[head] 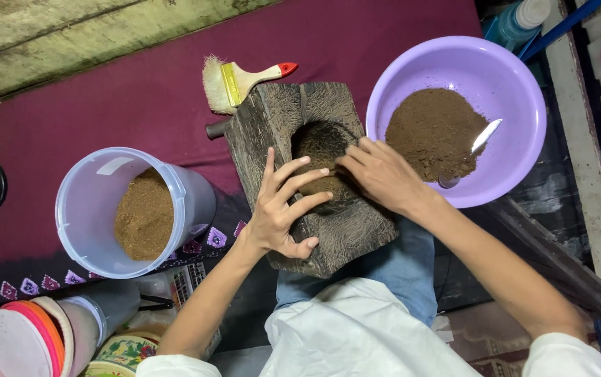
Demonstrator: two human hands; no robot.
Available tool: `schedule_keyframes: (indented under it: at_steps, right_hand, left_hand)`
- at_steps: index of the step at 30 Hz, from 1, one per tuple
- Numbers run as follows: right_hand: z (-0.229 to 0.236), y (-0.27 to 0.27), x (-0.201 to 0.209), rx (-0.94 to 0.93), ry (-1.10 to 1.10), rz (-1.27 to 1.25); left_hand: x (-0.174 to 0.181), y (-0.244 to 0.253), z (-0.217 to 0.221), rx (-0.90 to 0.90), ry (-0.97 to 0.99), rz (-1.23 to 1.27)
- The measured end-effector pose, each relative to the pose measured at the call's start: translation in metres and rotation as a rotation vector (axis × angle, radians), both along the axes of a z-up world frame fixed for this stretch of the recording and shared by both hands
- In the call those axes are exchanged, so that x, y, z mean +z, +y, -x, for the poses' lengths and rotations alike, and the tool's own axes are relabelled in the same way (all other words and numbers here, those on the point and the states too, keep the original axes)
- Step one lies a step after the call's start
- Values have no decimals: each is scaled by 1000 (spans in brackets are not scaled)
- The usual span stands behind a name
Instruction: The person is using a metal spoon to scrape fine brown powder from the interior of a wooden mortar and transferring it into a purple plastic bowl.
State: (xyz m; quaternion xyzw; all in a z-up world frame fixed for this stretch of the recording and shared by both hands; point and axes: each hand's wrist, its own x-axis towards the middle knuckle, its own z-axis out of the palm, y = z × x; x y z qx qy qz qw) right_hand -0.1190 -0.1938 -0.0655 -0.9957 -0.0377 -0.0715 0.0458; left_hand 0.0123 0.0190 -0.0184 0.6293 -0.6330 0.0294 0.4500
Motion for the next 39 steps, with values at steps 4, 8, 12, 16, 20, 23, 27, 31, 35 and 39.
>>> schedule_keyframes:
  at_steps: [4, 8, 12, 16, 20, 23, 27, 31, 35, 39]
  right_hand:
    - [12, -15, 30, -4, -30, -93]
    - [24, -9, 30, -23, -96, -126]
    - [27, -16, 16, -5, -14, -77]
    - [29, -11, 50, -40, -155, -143]
    - [31, -5, 25, -12, -73, -131]
    - [27, -10, 28, -3, -64, -90]
    - [34, -20, 80, -9, -94, -182]
    - [43, -29, 88, -63, 12, -214]
    - [20, -34, 25, -1, -1, -45]
    - [-1, -34, 17, 23, 5, -21]
  left_hand:
    - [-5, 0, -2, 6, 13, 9]
    - [-6, 0, -1, 16, 50, 30]
    - [-7, -1, -1, 24, 72, 52]
    - [-8, 0, 0, 30, 84, 48]
    - [-9, -1, 1, 35, 97, 53]
    - [-9, -1, 1, 39, 100, 57]
    - [-7, 0, 1, 41, 110, 61]
    - [-9, -1, 1, 41, 124, 65]
    - [-9, -1, 2, 47, 116, 59]
    - [-8, 0, 1, 50, 117, 55]
